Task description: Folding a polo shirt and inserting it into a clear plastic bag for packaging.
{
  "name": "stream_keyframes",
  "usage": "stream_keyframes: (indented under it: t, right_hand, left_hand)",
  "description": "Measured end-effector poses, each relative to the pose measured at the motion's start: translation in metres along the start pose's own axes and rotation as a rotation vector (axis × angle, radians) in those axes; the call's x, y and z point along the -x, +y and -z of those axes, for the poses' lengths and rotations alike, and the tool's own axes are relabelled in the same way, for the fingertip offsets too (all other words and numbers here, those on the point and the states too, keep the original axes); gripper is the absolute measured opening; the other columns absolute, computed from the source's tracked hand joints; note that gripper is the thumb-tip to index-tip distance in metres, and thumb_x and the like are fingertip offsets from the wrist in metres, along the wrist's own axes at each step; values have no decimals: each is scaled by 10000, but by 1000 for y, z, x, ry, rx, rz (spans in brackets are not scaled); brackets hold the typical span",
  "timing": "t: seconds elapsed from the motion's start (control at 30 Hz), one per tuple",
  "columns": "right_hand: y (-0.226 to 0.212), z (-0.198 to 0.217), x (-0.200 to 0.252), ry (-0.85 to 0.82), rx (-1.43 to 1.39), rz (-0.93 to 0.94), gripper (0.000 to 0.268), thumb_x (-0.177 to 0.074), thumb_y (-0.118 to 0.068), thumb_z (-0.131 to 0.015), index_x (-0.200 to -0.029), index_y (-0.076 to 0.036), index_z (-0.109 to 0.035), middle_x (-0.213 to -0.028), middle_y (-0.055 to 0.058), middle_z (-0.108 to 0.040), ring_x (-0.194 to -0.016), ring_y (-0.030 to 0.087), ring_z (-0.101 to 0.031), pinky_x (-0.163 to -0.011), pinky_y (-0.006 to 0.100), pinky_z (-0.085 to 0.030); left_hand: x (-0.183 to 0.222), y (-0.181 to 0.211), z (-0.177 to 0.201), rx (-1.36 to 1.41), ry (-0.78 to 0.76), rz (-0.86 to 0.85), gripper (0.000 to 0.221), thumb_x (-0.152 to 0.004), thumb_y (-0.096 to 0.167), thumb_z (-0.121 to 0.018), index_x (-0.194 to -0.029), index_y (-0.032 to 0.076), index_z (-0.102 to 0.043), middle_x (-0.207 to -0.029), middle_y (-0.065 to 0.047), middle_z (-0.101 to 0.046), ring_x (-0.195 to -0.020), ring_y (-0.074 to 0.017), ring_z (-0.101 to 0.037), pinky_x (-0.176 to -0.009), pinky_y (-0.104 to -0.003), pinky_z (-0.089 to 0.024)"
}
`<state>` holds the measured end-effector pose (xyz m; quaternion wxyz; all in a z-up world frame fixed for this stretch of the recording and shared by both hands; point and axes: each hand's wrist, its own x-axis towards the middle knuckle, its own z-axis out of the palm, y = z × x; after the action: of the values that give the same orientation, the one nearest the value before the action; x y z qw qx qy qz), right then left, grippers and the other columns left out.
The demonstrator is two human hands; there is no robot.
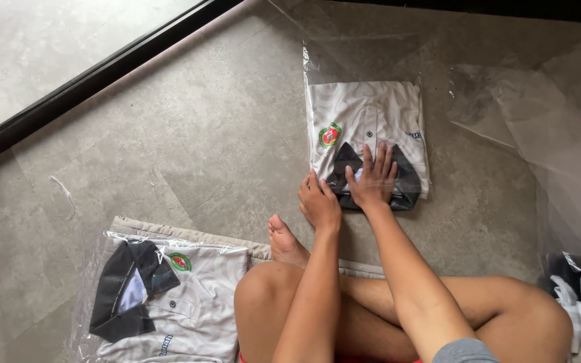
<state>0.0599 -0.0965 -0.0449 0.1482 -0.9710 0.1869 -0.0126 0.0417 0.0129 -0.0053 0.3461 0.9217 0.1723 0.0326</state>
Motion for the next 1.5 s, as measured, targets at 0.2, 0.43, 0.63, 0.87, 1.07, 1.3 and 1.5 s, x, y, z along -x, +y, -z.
stream_keyframes:
  t: [0.2,0.43,0.63,0.87,1.07,1.3,1.5]
  right_hand:
    - [-5,14,-18,-53,7,-21,678,-892,-557,-342,-1447,-213,-160,-1513,146,-52,-1403,321,-13,-1108,531,-55]
    - [19,18,-8,-78,22,159,749,-904,-495,-364,-1466,-97,-69,-1513,176,-9,-1401,312,1,-1123,472,-80]
    - [71,40,59,117,121,508,388,-822,-391,-532,-1108,-129,-534,-1148,63,-506,-1083,209,-481,-907,367,-378]
    - [84,120,17,119,-251,-108,423,-930,-221,-504,-1330,-104,-438,-1294,88,-408,-1226,239,-400,-957,384,-396]
    - [138,67,31,26,-636,-359,271,-927,-224,-553,-1170,-122,-617,-1076,143,-631,-990,282,-605,-807,368,-493]
    - [155,41,12,93,-716,-377,286,-884,-208,-634,-1106,-29,-621,-889,104,-669,-676,186,-655,-555,306,-527]
    - [166,56,41,-12,-689,-459,256,-743,-161,-647,-980,-68,-672,-729,71,-657,-528,142,-612,-494,269,-481]
  left_hand:
    - [-1,1,2,24,-31,16,353,-877,246,-517,-1226,195,-535,-1144,-29,-544,-1020,-242,-544,-736,-411,-476]
    - [-10,-4,-1,262,-42,112,380,-859,243,-553,-1215,113,-532,-1066,-95,-562,-1010,-285,-565,-780,-394,-494]
    - [-9,-13,-5,324,-81,209,341,-852,250,-582,-1149,83,-580,-986,-93,-584,-967,-268,-599,-780,-352,-508]
    - [-13,-16,-7,306,-135,163,375,-844,257,-589,-1146,34,-590,-1001,-189,-598,-979,-362,-595,-833,-432,-492]
    - [-16,-14,-3,248,-237,222,364,-874,274,-557,-1168,61,-585,-1018,-159,-624,-1008,-320,-604,-845,-418,-493]
    - [-26,-32,-17,253,-256,218,336,-868,279,-576,-1140,84,-608,-976,-138,-650,-986,-311,-615,-825,-416,-498]
    - [-23,-63,-28,200,-319,211,312,-785,259,-594,-1029,77,-658,-891,-131,-673,-958,-324,-621,-811,-421,-495]
